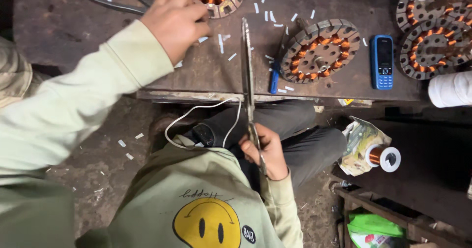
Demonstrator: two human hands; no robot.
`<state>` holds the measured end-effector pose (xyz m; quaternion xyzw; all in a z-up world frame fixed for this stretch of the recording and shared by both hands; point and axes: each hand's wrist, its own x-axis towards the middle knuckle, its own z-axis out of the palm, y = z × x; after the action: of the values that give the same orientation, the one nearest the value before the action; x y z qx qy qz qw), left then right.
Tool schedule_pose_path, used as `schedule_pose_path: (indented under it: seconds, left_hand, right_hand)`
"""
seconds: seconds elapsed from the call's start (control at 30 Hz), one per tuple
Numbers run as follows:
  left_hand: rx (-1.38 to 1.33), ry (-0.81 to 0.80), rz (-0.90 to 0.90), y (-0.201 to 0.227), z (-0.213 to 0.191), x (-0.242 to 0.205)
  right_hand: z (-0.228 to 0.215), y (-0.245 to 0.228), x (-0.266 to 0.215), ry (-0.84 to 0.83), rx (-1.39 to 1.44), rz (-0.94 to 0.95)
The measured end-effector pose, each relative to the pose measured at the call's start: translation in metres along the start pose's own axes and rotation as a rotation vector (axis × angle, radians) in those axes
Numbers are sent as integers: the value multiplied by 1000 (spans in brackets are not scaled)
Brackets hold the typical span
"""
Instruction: The person inserts small white insulating pieces into the slots of a motor stator, using a screwdriver to push them in and pliers to cut the pieces to size. The person handles multiple stators and repeatedly cuts and inserts insulation throughout the clip.
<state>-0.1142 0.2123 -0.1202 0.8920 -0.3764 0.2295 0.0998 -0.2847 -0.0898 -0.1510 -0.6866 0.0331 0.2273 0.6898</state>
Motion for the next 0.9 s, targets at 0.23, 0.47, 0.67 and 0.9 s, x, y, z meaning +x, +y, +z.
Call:
schedule_pose_path:
  seconds: [0.23,0.47,0.67,0.9]
  left_hand:
    - [-606,-9,-238,1,-17,4]
    - [-1605,437,-909,95,-7,-8]
    - [-1682,483,-1000,103,30,-14]
    - [-1663,476,-1020,106,23,-20]
  right_hand:
    - [8,19,16,-123,-92,-131]
    - [14,28,21,-83,-287,-143]
    - [32,27,25,143,-473,-168]
    - [43,14,27,255,-444,-178]
